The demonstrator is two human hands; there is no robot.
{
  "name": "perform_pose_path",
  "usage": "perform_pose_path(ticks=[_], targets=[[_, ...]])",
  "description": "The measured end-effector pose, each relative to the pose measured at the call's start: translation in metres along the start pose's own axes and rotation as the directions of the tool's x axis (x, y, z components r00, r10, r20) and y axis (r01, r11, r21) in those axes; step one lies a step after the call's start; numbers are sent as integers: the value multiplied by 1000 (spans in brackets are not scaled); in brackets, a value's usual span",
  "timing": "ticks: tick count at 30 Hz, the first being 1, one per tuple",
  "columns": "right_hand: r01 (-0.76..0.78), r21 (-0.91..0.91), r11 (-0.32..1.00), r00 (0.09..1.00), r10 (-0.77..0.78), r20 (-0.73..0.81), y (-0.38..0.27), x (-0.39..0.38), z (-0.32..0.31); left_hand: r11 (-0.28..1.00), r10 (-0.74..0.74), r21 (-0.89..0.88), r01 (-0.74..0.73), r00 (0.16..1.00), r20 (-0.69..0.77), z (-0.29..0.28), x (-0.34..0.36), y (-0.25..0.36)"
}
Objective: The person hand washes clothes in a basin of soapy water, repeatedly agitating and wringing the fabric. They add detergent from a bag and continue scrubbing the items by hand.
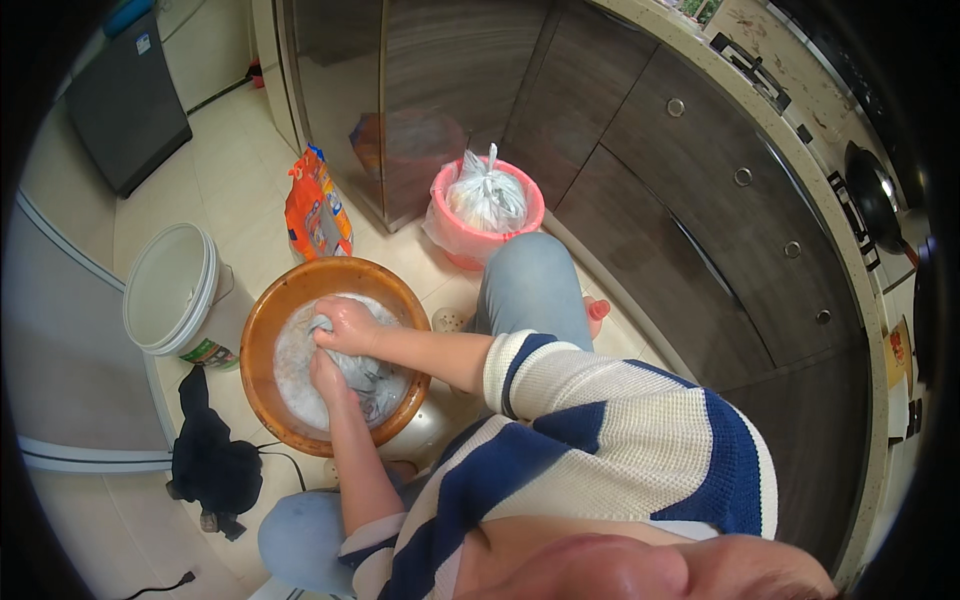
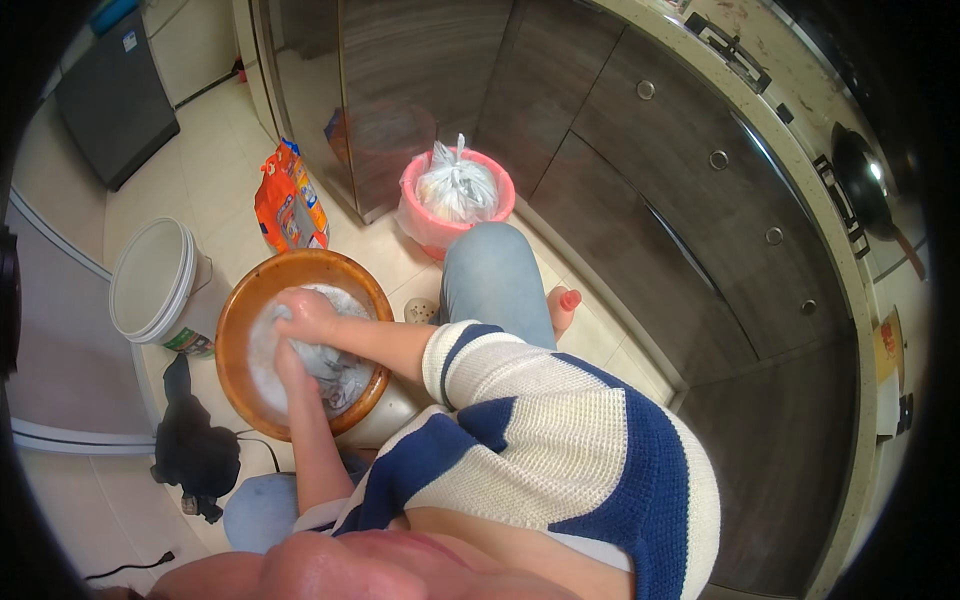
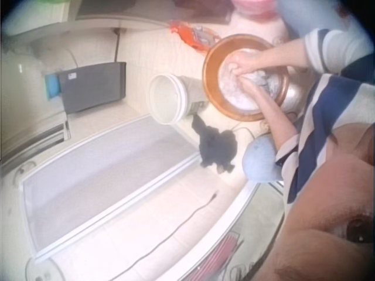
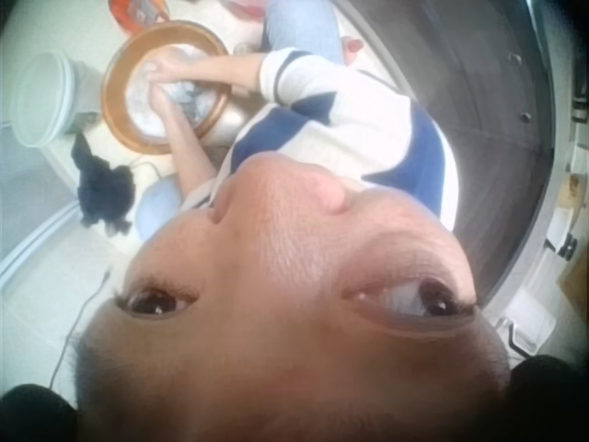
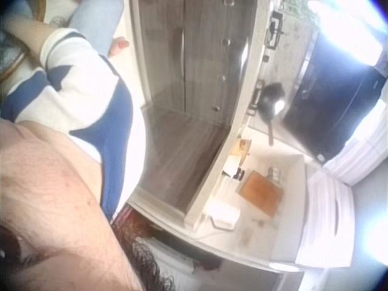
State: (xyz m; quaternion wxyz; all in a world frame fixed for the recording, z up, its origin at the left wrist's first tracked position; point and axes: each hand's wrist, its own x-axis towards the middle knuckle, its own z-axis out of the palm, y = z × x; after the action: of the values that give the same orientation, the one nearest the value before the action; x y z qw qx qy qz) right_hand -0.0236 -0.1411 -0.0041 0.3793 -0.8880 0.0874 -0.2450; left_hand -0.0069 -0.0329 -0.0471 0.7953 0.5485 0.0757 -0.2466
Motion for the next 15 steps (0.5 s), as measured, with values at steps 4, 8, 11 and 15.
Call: perform_pose_path(ticks=[4, 8, 11, 15], targets=[[-181, 314, 932, 983, 157, 100, 7, -15, 5, 998, -17, 65, 21, 998, -59, 0, -1, 12], [224, 229, 947, 972, -234, 15, -57, -63, 0, 875, -93, -396, 279, 899, 428, -38, 4, 13], [492, 144, 859, 854, -508, 113, -86, -75, -1, 925, -12, -320, 204, 859, 512, -44, 7, 15], [211, -9, 977, 977, -211, -34, -5, -38, 24, 980, -150, -90, 176, 959, 239, -14, 4, -6]])
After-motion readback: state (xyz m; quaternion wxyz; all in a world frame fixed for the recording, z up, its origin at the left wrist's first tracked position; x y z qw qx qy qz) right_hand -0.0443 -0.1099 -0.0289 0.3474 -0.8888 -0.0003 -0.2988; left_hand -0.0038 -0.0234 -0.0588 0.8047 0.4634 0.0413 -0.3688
